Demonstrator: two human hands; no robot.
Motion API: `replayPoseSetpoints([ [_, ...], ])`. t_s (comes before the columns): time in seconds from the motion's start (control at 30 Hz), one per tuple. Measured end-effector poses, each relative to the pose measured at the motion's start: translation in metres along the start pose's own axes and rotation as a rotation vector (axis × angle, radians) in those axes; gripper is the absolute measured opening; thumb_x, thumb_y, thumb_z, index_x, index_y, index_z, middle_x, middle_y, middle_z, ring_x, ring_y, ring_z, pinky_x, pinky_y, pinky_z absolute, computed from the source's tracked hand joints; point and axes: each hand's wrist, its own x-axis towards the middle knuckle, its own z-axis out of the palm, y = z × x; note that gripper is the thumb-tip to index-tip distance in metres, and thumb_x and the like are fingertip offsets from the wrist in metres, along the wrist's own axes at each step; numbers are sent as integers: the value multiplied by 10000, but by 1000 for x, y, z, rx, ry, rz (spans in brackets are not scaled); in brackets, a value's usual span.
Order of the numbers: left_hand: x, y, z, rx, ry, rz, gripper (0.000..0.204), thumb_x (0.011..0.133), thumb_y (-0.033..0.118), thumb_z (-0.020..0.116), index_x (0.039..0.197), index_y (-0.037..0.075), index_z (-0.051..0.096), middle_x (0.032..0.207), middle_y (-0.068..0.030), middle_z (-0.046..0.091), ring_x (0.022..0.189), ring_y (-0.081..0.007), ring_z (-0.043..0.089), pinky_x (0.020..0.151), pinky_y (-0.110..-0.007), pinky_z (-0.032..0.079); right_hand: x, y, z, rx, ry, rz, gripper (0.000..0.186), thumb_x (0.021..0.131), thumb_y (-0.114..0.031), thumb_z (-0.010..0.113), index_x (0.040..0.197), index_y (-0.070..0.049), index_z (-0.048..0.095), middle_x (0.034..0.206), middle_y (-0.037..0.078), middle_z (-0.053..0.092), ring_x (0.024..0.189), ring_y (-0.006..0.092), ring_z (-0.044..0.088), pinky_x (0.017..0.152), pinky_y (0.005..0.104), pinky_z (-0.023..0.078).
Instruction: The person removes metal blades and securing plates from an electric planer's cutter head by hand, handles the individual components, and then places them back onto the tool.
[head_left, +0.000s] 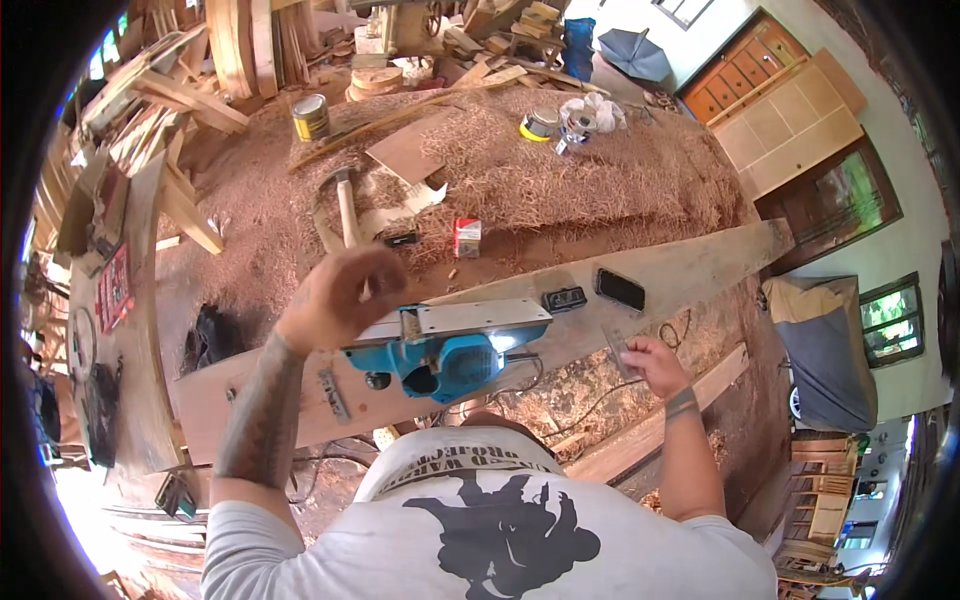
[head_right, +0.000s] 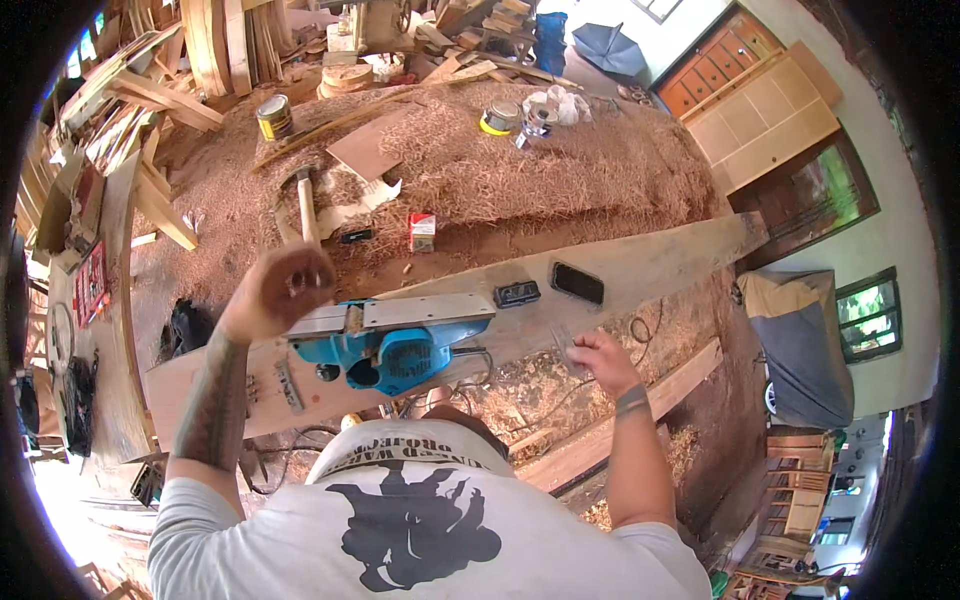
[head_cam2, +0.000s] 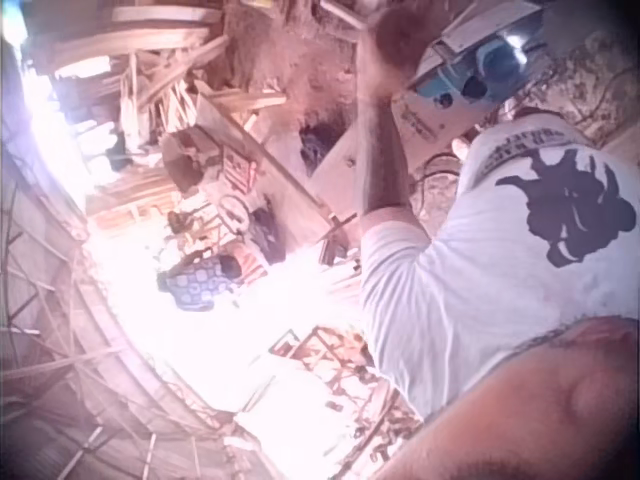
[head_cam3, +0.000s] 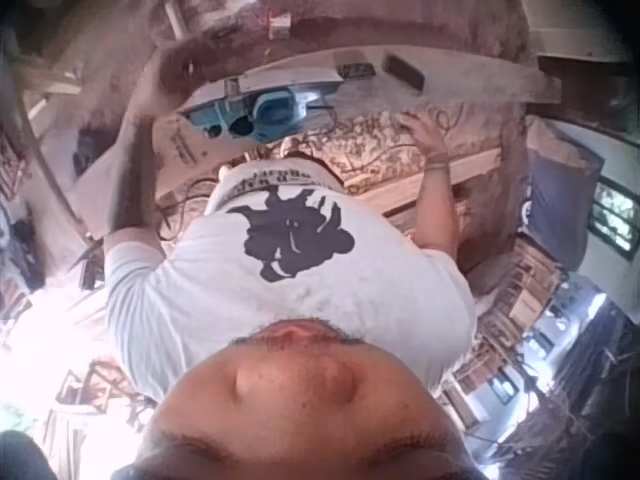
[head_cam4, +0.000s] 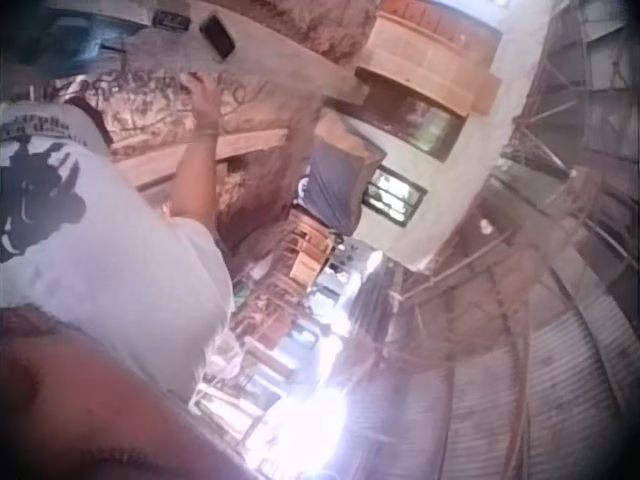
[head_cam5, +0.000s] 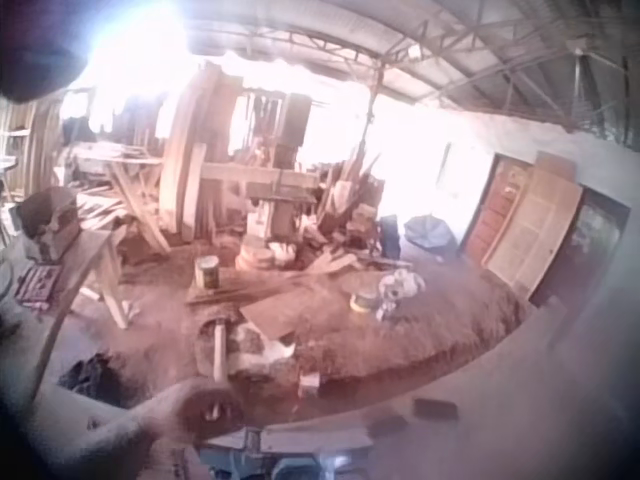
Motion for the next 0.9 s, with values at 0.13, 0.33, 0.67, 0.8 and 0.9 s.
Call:
replayPoseSetpoints([
  [0.13,121,-54,29,220,-42,40,149,851,120,730,958,30,680,888,-95,672,868,-224,657,806,-365,526,61,-12,23,367,81,-41,142,960,-125,684,1047,-13,677,885,11,690,762,102,642,652,265,497],
  [0.33,246,-177,99,574,-219,-178,213,876,193,648,1031,61,710,1036,-176,722,1027,-351,694,914,-454,553,165,-61,61,854,-64,-27,141,972,-140,678,1098,-81,656,874,23,687,702,110,625,604,277,501],
  [0.67,264,-242,167,781,-66,-164,344,805,161,677,1145,115,649,1139,-123,652,1139,-354,650,950,-465,549,280,-68,79,470,-323,61,93,993,-188,683,965,-102,659,761,-20,658,613,73,593,535,232,471],
  [0.8,248,-258,169,678,44,-138,291,828,222,681,1093,104,656,1068,-137,690,1049,-375,672,911,-485,554,319,-47,120,420,-304,-86,115,997,-184,683,1018,-70,678,809,9,698,667,106,636,591,286,519],
  [0.9,261,-243,174,707,-73,-237,249,875,284,659,1033,91,660,1028,-167,704,940,-388,688,848,-509,562,362,-14,134,188,-162,-279,160,994,-187,691,1043,-35,692,820,32,713,704,120,634,641,314,526],
])
